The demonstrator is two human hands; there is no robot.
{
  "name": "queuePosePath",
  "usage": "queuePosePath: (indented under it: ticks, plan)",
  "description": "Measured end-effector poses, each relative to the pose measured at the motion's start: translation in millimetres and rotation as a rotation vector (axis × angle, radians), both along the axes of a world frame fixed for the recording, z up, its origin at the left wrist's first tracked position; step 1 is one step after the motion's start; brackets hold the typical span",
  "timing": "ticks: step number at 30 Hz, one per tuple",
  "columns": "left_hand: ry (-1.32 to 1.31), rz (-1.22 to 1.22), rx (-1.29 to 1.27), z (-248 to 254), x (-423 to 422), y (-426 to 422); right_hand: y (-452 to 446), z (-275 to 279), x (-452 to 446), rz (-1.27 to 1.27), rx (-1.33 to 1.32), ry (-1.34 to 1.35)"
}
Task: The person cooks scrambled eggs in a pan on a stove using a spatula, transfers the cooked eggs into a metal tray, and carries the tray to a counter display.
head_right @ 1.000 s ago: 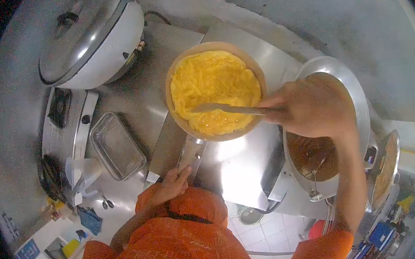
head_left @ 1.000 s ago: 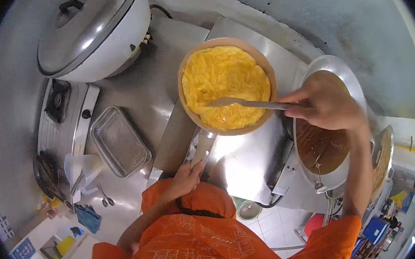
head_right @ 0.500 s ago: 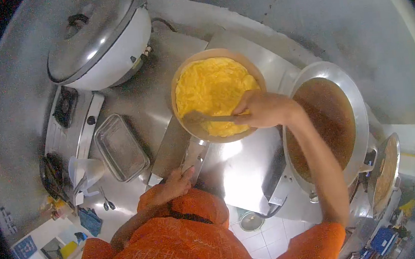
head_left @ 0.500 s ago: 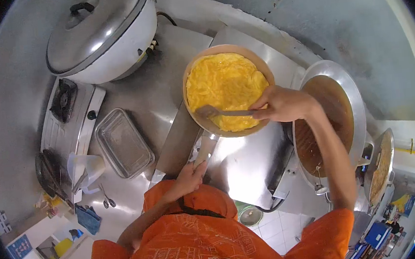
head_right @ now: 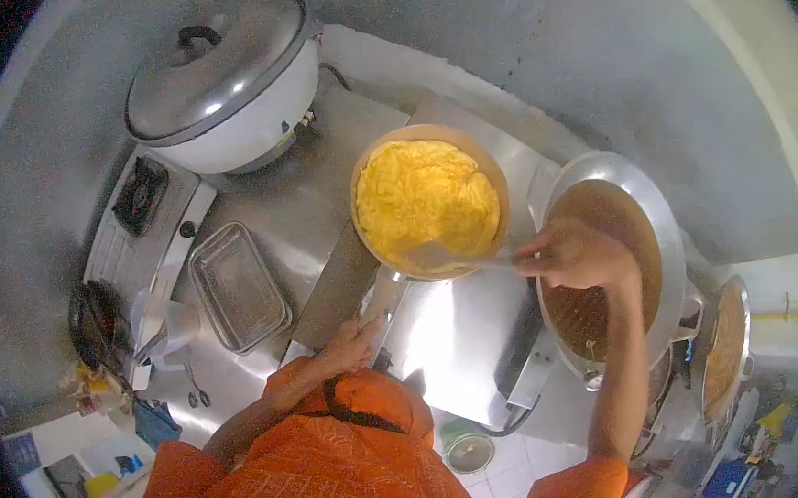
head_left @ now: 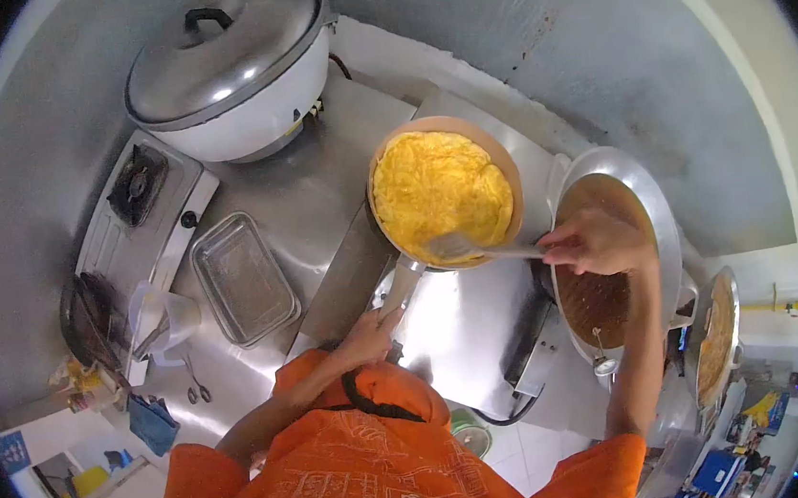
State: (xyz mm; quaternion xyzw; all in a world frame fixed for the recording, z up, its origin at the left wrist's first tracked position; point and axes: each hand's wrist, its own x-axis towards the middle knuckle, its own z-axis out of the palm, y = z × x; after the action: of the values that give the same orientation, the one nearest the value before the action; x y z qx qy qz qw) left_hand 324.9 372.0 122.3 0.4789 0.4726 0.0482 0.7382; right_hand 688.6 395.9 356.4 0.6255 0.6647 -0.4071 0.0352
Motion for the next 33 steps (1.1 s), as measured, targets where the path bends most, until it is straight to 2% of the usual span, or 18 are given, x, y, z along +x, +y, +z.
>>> queuePosePath:
  ticks: [3,5,6,7,8,9,12,14,15,16,19,22,25,26,27,29,30,33]
  plan:
    - [0.008,-0.021,0.028,-5.9,-1.5,-0.4,2.9,-39.5,-32.7,0.07,0.147,0.066]
    - [-0.004,-0.035,0.021,-13.0,-2.8,-1.4,17.9,-43.2,-80.5,-0.108,-0.01,-0.032]
    - [-0.018,-0.046,0.027,-14.6,-3.8,-0.9,19.2,-61.7,-92.9,0.007,0.297,-0.057]
    - [-0.028,-0.061,0.035,-14.2,-5.0,0.0,25.9,-97.8,-99.5,0.015,0.417,-0.126]
    - [-0.028,-0.051,0.036,-11.3,-5.1,0.0,32.6,-133.4,-106.3,0.016,0.535,-0.201]
    - [-0.026,-0.041,0.036,-6.7,-4.6,-0.7,44.7,-159.7,-115.1,-0.091,0.465,-0.316]
    - [-0.079,-0.028,0.058,-9.8,-7.5,-4.5,57.4,-121.5,-167.4,-0.322,0.346,-0.454]
    - [-0.04,-0.13,0.097,-16.9,-11.4,-0.2,62.2,-121.6,-145.7,-0.218,0.448,-0.544]
    - [-0.036,-0.101,0.067,-46.7,-18.6,-4.0,59.6,-119.5,-131.1,-0.157,0.5,-0.591]
    - [-0.035,-0.067,0.04,-95.7,-30.2,-4.5,51.6,-100.0,-124.6,-0.243,0.463,-0.576]
    - [0.058,-0.093,-0.064,-113.9,-84.2,7.4,16.4,-14.1,-113.3,-0.375,0.461,-0.704]
    - [0.277,-0.406,0.622,-186.6,-134.4,-7.4,-13.0,52.5,-97.9,-0.25,0.43,-0.688]
    - [-0.145,-0.688,0.424,-202.9,-140.2,-9.8,-18.4,76.8,-96.9,-0.149,0.323,-0.839]
    - [0.014,-0.703,0.298,-205.1,-135.4,-15.5,-19.9,70.6,-87.0,-0.081,0.322,-0.878]
    - [-0.012,-0.629,0.153,-186.8,-131.0,-16.9,-20.4,61.5,-75.8,-0.011,0.321,-0.917]
    - [-0.062,-0.477,-0.135,-148.6,-125.2,-13.3,-10.9,-4.6,-34.9,0.178,0.306,-0.94]
    - [-0.072,-0.471,-0.178,-158.6,-124.3,-15.5,-7.3,-23.2,-23.9,0.273,0.298,-0.948]
    - [-0.147,-0.417,-0.287,-189.7,-124.7,-19.0,-3.4,-34.5,-58.6,0.074,0.394,-0.809]
